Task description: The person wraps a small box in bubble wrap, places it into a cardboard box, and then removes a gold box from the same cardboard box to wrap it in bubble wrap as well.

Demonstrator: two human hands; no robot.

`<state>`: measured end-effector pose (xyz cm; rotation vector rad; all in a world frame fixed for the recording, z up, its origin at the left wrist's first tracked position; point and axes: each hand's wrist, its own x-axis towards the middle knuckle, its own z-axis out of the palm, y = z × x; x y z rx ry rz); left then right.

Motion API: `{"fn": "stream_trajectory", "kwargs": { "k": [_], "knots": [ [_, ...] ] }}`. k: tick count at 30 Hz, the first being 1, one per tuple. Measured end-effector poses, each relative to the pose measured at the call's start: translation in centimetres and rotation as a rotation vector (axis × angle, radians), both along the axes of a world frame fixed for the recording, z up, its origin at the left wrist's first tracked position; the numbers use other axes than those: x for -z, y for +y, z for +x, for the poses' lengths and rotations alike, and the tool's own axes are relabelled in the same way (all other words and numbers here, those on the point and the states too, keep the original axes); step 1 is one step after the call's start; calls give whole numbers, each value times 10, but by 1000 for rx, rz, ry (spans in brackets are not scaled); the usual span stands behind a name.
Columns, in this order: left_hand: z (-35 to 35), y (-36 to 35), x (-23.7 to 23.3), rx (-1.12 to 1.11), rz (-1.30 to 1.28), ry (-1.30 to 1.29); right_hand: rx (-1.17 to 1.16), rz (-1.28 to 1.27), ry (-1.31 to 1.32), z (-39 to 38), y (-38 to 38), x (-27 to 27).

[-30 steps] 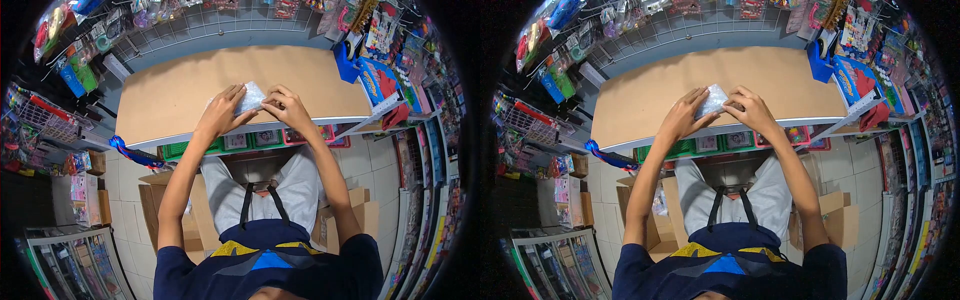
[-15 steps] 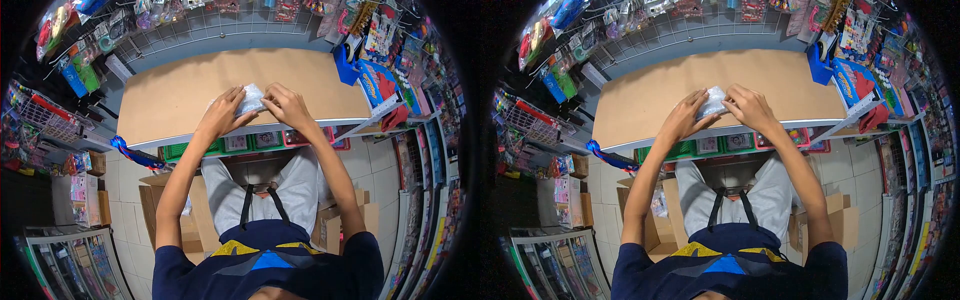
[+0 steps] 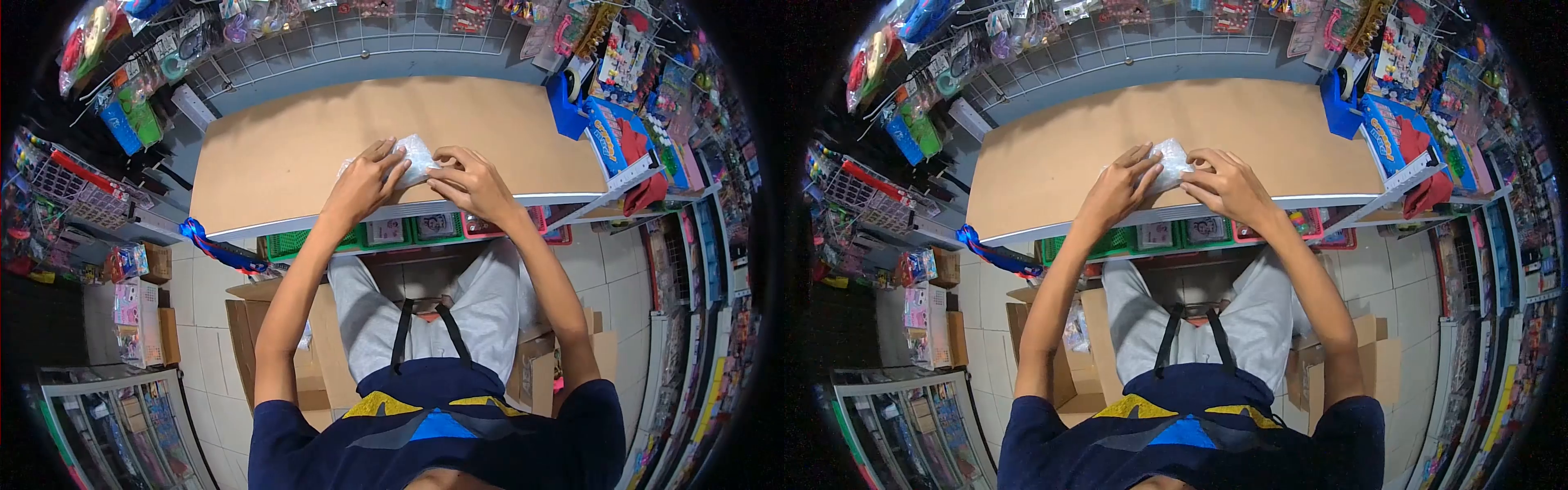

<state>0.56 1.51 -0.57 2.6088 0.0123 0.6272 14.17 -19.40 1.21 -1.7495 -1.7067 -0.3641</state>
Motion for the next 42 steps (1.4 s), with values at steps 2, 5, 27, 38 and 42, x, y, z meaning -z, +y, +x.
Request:
{"fn": "stream_trajectory", "kwargs": {
  "k": [2, 5, 27, 38, 42],
  "knots": [
    [1, -4, -2, -20, -26, -18, -9, 0, -15, -3, 1, 0],
    [2, -4, -3, -30, -76, -26, -26, -59, -66, -1, -5, -8],
    [-19, 17, -32, 201, 217, 96, 100, -90, 686, -25, 18, 5],
    [-34, 1, -21, 112, 74, 46, 147, -60, 788, -26, 21, 10],
    [-37, 3, -27, 114, 171, 121, 149, -29, 799, -31, 20, 16]
  ]
}}
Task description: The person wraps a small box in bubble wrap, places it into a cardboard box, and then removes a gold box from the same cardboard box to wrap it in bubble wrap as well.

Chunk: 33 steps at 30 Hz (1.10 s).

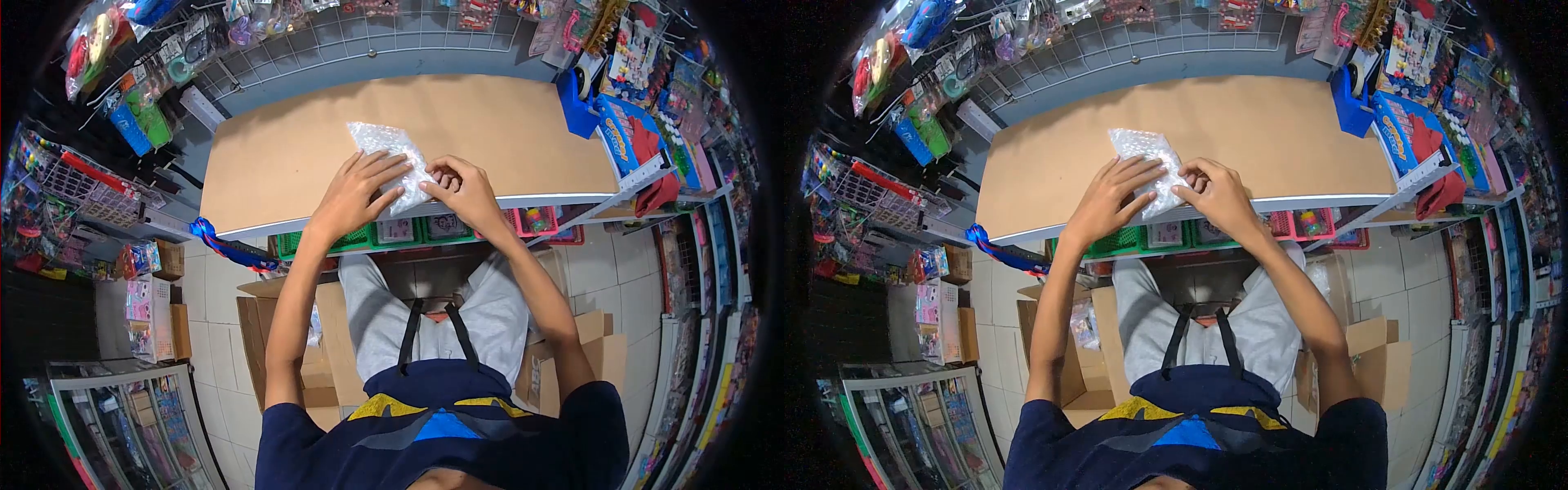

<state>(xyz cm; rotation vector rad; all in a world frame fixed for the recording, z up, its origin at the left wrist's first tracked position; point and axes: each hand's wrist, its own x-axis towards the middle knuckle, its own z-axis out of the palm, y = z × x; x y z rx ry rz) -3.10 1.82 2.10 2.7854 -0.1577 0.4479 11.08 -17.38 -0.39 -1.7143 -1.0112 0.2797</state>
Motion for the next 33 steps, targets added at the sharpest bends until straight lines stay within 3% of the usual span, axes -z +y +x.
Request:
{"fn": "stream_trajectory", "kwargs": {
  "k": [6, 9, 15, 18, 24, 27, 30, 33],
  "knots": [
    [7, 5, 10, 40, -29, 38, 46, -93, 99, -4, 3, -4],
    [6, 4, 9, 19, -8, 48, 83, -14, -110, -4, 4, -2],
    [6, 0, 9, -8, 28, 23, 73, -61, -21, -3, 4, -4],
    [10, 4, 8, -14, 58, 57, 96, 66, -126, -6, 8, 3],
    [19, 10, 10, 0, 75, 71, 80, -63, -50, -4, 5, 2],
    [19, 12, 14, 16, 55, 52, 144, 53, -387, -8, 8, 8],
    [20, 12, 12, 7, 30, 75, 39, -122, -698, -35, -1, -13],
    [22, 16, 15, 14, -27, 67, -46, -159, -842, -41, -1, 5]
  ]
}}
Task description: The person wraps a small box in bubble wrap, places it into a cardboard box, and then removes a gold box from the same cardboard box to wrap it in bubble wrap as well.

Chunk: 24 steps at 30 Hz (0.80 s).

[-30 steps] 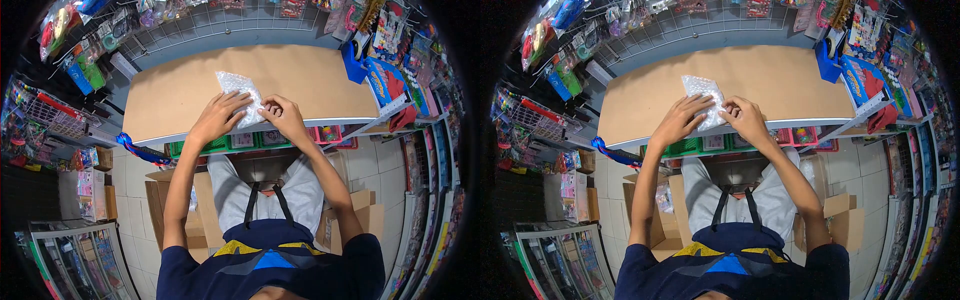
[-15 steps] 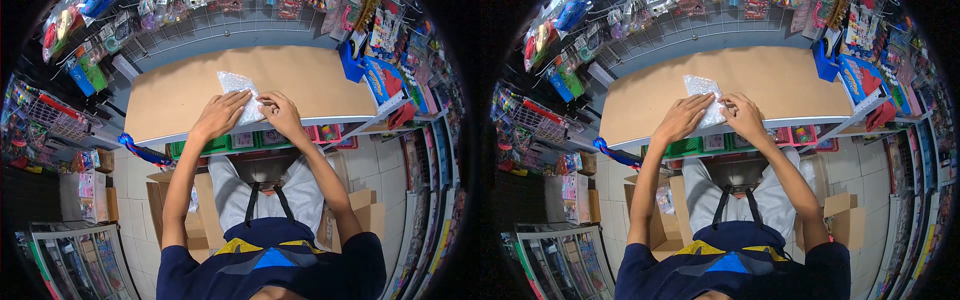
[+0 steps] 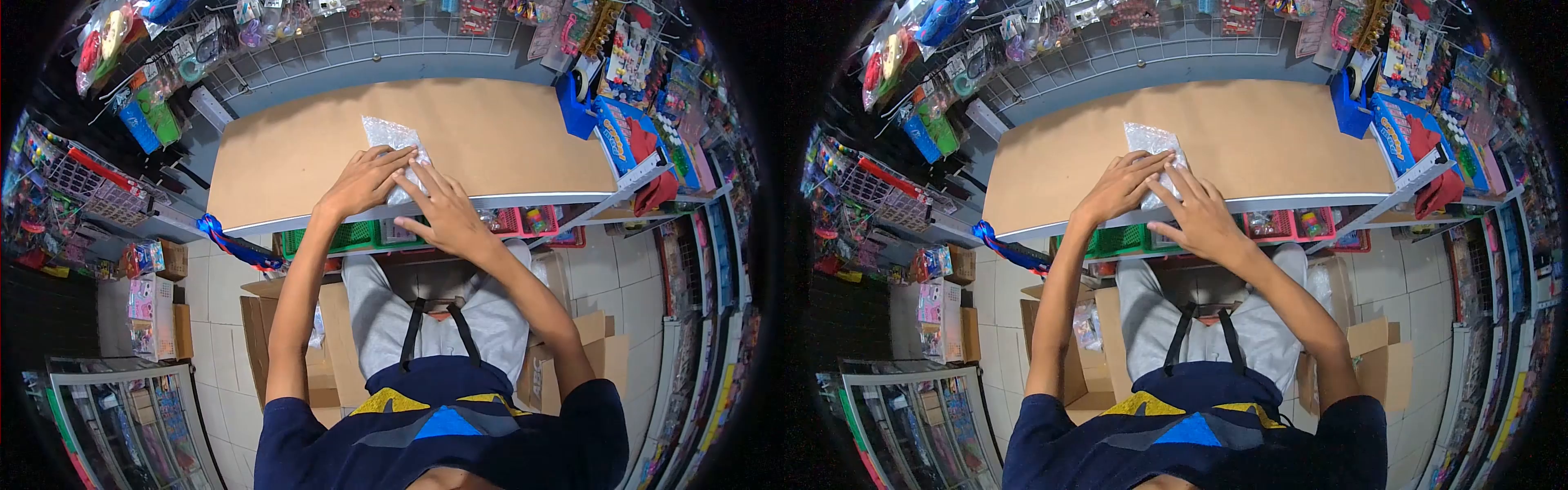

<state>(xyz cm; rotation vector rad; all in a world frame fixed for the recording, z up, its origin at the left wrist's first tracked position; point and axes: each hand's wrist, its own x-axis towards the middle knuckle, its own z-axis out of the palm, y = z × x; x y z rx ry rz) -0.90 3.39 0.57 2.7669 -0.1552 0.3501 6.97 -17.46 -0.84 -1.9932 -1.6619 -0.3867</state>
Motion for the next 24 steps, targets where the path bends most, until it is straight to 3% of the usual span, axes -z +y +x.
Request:
{"fn": "stream_trajectory", "kwargs": {
  "k": [9, 12, 16, 19, 24],
  "knots": [
    [10, 9, 4, 17, -97, -29, -62, -80, -94, 6, -3, 5],
    [15, 15, -6, 138, -202, -84, -47, -119, -63, 4, -2, 6],
    [-6, 10, -15, -226, -236, -457, -43, -98, -8, 1, 0, -1],
    [-39, -19, -5, -253, -45, -539, -42, -70, 27, 2, -1, 2],
    [-59, -65, 23, -216, -157, -352, -27, -92, 42, 3, -1, -2]
  ]
}}
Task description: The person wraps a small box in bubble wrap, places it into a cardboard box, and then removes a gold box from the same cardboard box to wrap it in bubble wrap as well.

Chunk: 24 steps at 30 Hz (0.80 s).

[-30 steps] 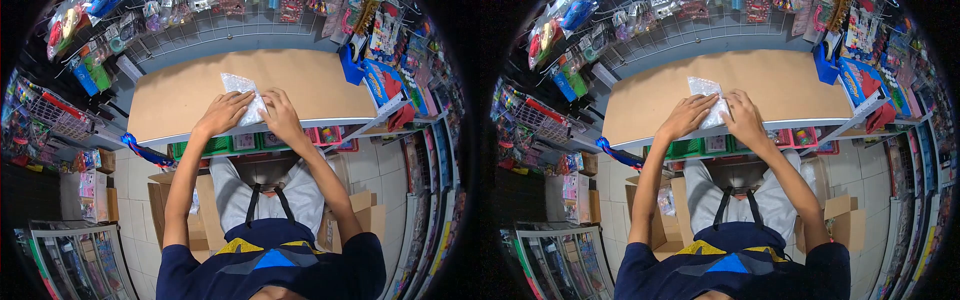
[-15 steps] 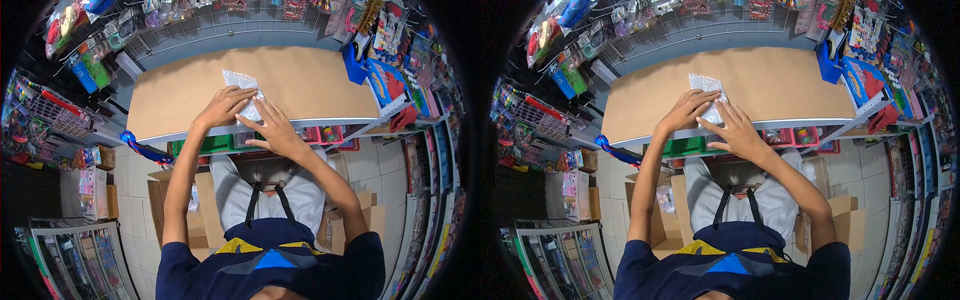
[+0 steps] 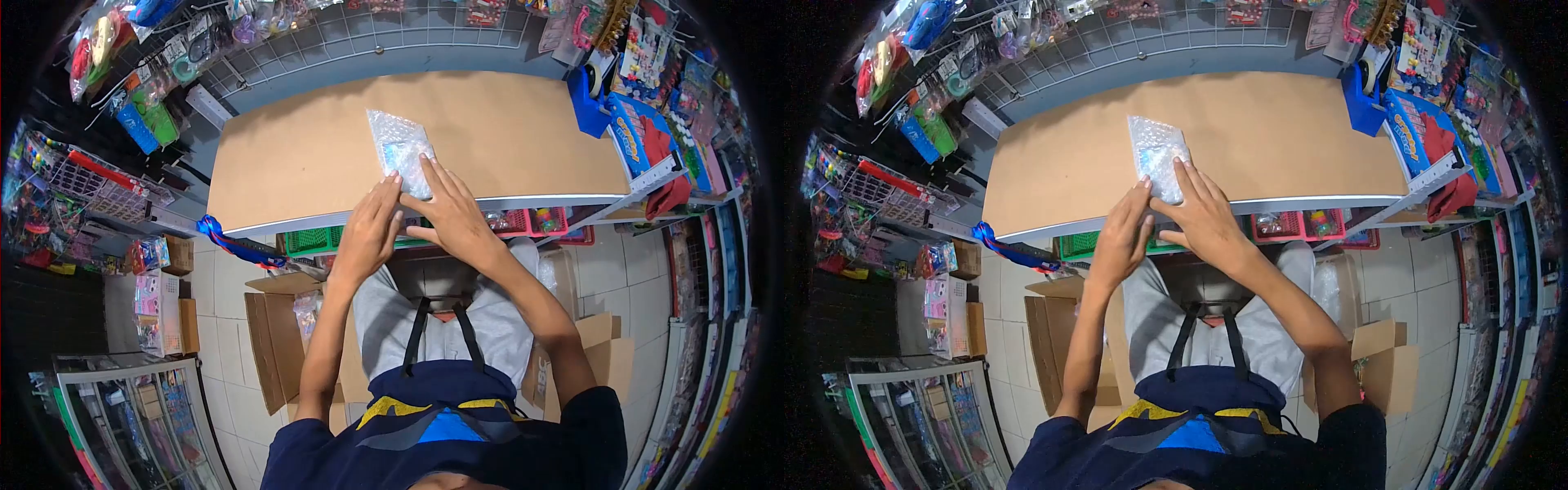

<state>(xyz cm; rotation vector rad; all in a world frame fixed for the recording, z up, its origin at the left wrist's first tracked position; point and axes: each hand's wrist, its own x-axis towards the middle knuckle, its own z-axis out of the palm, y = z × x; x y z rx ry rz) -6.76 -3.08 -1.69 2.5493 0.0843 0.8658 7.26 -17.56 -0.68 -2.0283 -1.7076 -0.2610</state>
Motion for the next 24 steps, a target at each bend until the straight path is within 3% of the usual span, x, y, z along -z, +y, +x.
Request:
{"fn": "stream_trajectory", "kwargs": {
  "k": [2, 5, 11, 24],
  "knots": [
    [2, -3, 0, -10, -44, 27, -3, -22, 17, -2, -2, -6],
    [8, -1, -2, -43, 113, 83, 63, 58, 251, 0, 2, 3],
    [17, -6, -6, -101, 277, 149, 219, -15, 43, -15, 9, 5],
    [38, -2, 0, -68, 376, 113, 186, -41, 174, -12, 10, -4]
  ]
}}
